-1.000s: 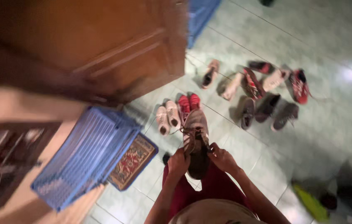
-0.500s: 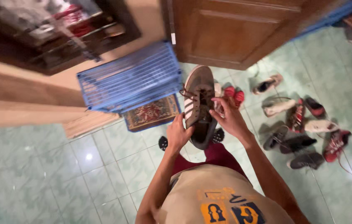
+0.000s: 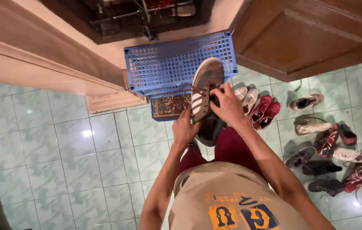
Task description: The person unlaces and relaces several pairs of shoes one by one. They remove the laces from each shoe, place the laces on a nearby door frame, then re-lace the same shoe before moving to the next pair.
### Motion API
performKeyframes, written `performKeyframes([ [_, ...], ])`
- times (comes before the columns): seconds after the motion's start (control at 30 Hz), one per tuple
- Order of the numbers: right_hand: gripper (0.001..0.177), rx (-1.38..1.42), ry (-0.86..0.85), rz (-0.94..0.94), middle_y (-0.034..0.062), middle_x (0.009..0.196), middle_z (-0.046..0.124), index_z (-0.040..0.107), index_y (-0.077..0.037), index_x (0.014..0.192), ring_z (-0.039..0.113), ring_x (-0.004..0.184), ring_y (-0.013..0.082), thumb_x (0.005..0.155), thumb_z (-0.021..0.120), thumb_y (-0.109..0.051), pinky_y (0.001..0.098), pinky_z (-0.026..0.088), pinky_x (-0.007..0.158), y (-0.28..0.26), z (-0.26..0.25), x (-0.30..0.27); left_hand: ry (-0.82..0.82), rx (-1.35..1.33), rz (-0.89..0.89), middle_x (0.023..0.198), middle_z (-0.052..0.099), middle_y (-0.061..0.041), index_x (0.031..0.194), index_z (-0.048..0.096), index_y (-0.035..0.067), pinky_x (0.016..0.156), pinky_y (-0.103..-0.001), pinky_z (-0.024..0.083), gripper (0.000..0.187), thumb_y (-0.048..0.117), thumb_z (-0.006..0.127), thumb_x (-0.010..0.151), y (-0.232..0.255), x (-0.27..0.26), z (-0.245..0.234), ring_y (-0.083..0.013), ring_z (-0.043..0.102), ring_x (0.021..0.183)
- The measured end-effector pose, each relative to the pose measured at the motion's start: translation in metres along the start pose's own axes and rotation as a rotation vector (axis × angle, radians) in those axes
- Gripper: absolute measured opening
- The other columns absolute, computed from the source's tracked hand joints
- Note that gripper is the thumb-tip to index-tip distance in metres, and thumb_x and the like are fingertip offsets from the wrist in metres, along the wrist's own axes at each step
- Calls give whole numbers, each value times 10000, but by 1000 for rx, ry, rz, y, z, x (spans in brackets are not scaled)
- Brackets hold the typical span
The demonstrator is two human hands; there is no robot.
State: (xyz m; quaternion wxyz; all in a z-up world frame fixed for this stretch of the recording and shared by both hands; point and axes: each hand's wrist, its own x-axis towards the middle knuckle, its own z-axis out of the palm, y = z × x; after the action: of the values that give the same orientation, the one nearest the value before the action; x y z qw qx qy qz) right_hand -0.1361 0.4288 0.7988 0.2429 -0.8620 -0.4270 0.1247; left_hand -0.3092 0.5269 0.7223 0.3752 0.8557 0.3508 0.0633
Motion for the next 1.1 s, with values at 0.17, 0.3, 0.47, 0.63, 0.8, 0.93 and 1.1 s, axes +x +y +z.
performKeyframes([
  [0.17, 218, 97, -200, 34, 133, 1107, 514, 708, -96, 1034, 638, 919, 332, 898, 738, -264, 439, 528, 794, 39, 51, 63, -76, 37, -103, 1157, 698, -208, 1251, 586, 49, 777, -557, 559, 539, 291, 746, 797, -44, 49, 24, -468, 693, 897],
  [0.3, 225, 223, -288, 4, 138, 1074, 512, 724, -92, 1012, 613, 907, 343, 890, 744, -279, 426, 518, 792, 98, 104, 107, -166, 111, -136, 1081, 709, -230, 1264, 538, 41, 765, -573, 562, 522, 212, 691, 795, -80, 94, 65, -473, 697, 888],
  [0.47, 187, 406, -304, -54, 106, 1014, 492, 694, -57, 966, 569, 962, 283, 917, 742, -231, 394, 500, 841, 151, 149, 155, -122, 250, -150, 1012, 723, -217, 1127, 579, 66, 738, -596, 561, 447, 181, 726, 721, -105, 151, 92, -479, 701, 867],
  [0.63, 172, 911, -410, 326, 14, 1075, 443, 610, -33, 955, 577, 952, 149, 990, 635, -200, 322, 535, 853, 166, 155, 166, -160, 278, -254, 876, 722, -224, 1123, 609, 100, 741, -581, 568, 445, 205, 749, 715, -114, 179, 116, -473, 703, 857],
  [0.8, 124, 1099, -371, 357, -1, 1106, 445, 564, -54, 1038, 562, 1053, 104, 1032, 570, -178, 317, 498, 994, 162, 136, 168, -43, 386, -188, 845, 734, -205, 1199, 627, 128, 745, -560, 577, 310, 139, 597, 890, -123, 198, 145, -443, 726, 836],
  [0.93, 60, 1340, -355, 333, -2, 1106, 458, 533, -92, 1031, 570, 1081, 123, 1054, 542, -147, 362, 500, 1074, 154, 128, 161, -59, 400, -186, 865, 745, -188, 1253, 617, 121, 738, -579, 565, 319, 150, 552, 942, -133, 205, 155, -435, 730, 836],
  [1.1, 20, 1576, -331, 364, -24, 1134, 482, 546, -139, 1033, 555, 1111, 120, 1041, 563, -133, 402, 473, 1127, 139, 117, 159, -79, 378, -198, 885, 748, -189, 1263, 615, 151, 716, -567, 577, 375, 176, 620, 889, -127, 214, 138, -442, 726, 829],
])
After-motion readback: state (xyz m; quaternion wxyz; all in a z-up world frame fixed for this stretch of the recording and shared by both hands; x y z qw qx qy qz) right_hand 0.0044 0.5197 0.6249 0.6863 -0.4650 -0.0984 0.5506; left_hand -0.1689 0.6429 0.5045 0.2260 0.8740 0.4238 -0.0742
